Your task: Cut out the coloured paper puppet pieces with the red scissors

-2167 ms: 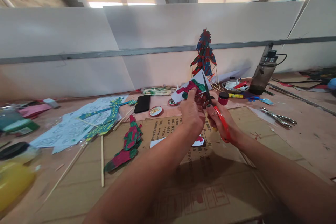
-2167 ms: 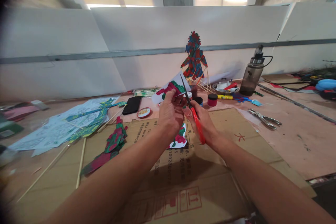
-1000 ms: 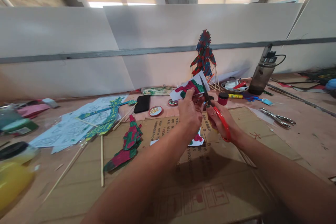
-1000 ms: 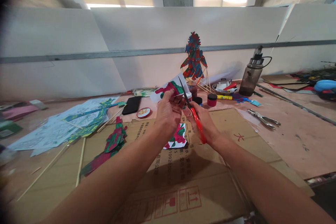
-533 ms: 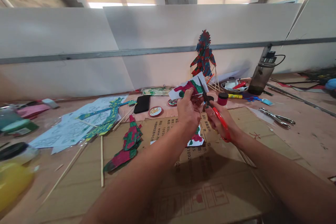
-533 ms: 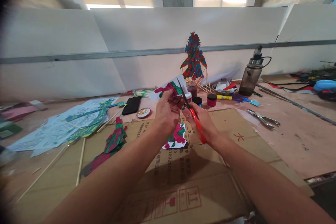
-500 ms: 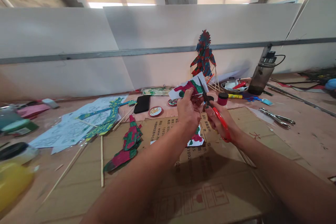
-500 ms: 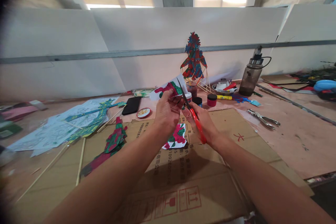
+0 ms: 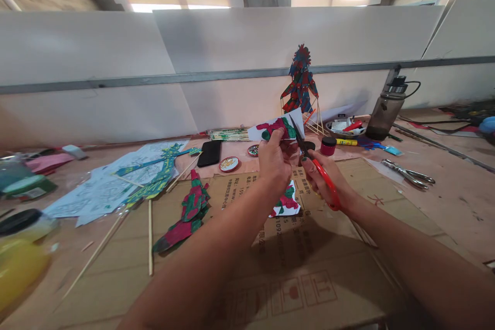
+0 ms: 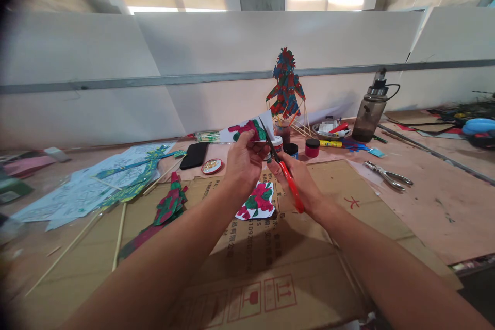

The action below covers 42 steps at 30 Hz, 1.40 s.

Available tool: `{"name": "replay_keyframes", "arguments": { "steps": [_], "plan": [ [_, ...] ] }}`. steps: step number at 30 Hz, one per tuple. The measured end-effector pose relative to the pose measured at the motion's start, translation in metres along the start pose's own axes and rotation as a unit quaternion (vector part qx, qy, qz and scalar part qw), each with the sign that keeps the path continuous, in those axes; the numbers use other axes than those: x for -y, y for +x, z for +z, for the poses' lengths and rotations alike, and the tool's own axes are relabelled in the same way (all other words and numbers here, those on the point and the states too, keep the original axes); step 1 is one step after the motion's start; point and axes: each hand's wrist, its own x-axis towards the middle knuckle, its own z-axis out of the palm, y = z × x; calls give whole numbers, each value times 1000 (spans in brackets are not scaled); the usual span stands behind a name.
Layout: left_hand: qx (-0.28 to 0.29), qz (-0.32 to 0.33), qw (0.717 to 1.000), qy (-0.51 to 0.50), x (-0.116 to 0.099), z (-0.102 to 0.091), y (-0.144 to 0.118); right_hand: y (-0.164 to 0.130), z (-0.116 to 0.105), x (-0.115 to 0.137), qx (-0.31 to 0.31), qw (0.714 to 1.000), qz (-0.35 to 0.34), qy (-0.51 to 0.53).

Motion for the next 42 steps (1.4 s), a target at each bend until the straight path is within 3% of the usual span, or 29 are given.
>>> {"name": "replay_keyframes", "arguments": {
  "steps": [13, 29, 42],
  "plan": [
    [0, 8, 999, 39, 2, -2, 1, 1, -2, 4, 16, 999, -14, -30],
    [31, 37, 998, 41, 0, -6, 5, 1, -1, 4, 19, 1000, 6, 7],
    [26, 24, 997, 66, -5, -3, 7, -1, -2, 7, 20, 1000, 13, -12]
  ]
}}
